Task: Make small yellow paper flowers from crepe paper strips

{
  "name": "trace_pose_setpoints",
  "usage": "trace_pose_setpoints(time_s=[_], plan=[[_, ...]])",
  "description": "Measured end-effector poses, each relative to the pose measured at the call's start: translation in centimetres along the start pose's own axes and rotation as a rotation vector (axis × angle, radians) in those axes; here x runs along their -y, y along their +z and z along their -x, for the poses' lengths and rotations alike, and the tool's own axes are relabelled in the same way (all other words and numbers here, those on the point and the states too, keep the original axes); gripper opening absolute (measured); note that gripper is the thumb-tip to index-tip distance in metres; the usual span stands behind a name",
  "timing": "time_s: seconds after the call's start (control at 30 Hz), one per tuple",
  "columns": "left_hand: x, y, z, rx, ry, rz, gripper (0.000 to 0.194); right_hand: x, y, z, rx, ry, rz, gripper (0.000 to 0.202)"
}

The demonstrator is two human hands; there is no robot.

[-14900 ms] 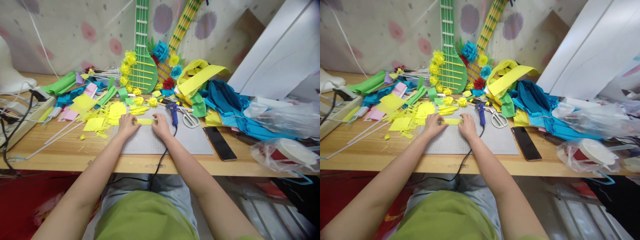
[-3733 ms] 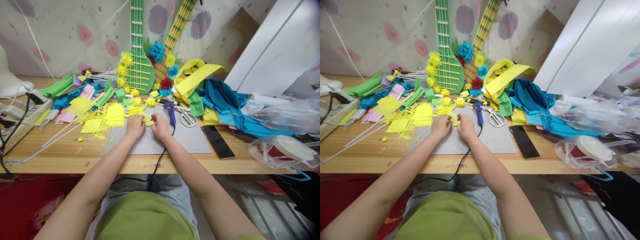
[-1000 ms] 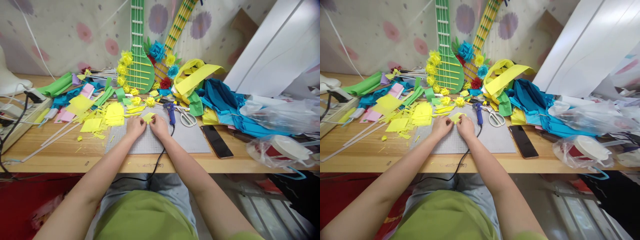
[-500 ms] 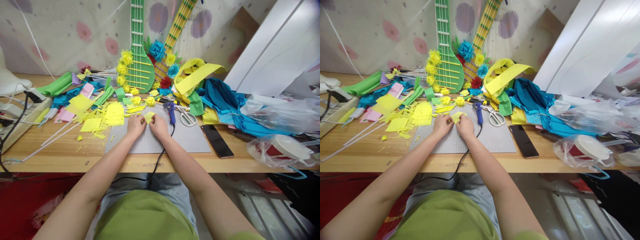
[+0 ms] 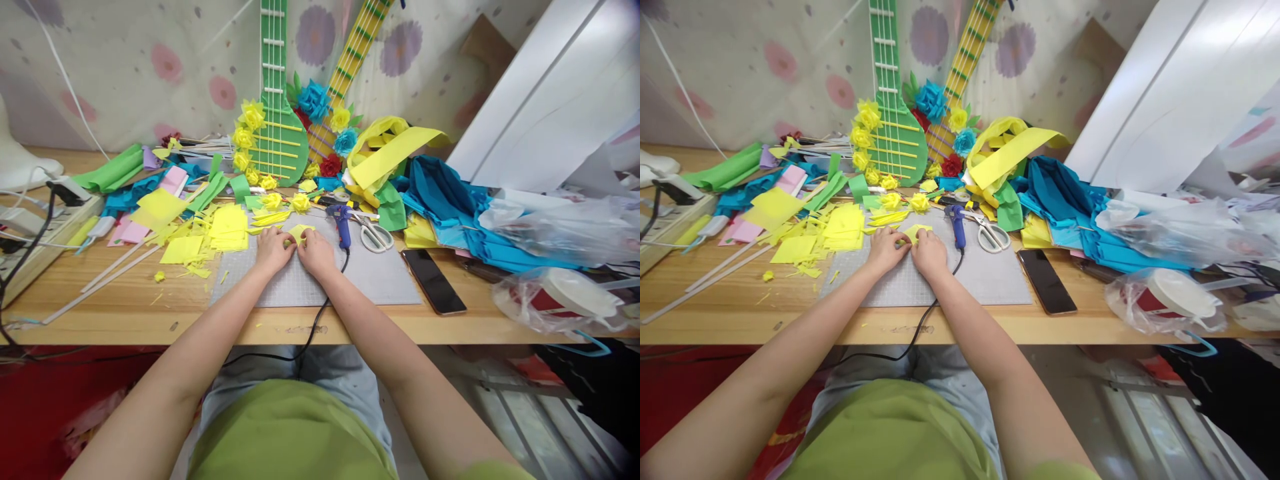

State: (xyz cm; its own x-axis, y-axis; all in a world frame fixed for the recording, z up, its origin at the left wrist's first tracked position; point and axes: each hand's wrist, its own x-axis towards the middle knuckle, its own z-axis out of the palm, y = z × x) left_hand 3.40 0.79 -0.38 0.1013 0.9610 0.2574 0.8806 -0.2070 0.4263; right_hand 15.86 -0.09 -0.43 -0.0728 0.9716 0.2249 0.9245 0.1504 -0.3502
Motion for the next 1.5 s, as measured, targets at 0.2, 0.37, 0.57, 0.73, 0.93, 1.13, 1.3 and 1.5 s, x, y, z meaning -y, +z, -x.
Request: trace_pose_setpoints(time_s=[0.2, 0.37, 0.57, 0.73, 0.93, 1.13, 1.3, 1.5], plan=[[0.2, 0.1, 0.1, -0.005, -0.015, 0.029, 0.019, -0.5, 0.1, 0.0, 0.005, -0.001, -0.018, 0.029], [0.9, -0.1, -0.2, -0.093, -0.046, 0.087, 0.036, -0.7, 0.4, 0.0, -0.017, 0.009, -0.092, 0.029], [1.6, -0.9, -0.7, -0.052, -0.067, 0.143, 0.046, -1.6, 0.2, -0.3, -0.043, 0.016, -0.301, 0.031], [2.0, -1.1, -0.9, 0.03, 0.007, 0.056, 0.042, -1.8, 0.0, -0.2, 0.0, -0.065, -0.379, 0.039], [2.2, -1.3, -0.6, 0.025, 0.134, 0.02, 0.026, -1.6, 0.0, -0.1, 0.03, -0.075, -0.36, 0.038], [1.0, -1.7, 1.5, -0.014, 0.215, -0.063, 0.026, -1.9, -0.2, -0.1, -0.009, -0.134, -0.397, 0.037], [1.0, -1.9, 1.8, -0.029, 0.293, -0.062, 0.021, -2.0, -0.1, -0.1, -0.025, -0.137, -0.399, 0.035], [1.8, -1.7, 0.8, 0.044, 0.403, 0.028, 0.023, -1.9, -0.3, -0.1, -0.003, -0.155, -0.367, 0.036]])
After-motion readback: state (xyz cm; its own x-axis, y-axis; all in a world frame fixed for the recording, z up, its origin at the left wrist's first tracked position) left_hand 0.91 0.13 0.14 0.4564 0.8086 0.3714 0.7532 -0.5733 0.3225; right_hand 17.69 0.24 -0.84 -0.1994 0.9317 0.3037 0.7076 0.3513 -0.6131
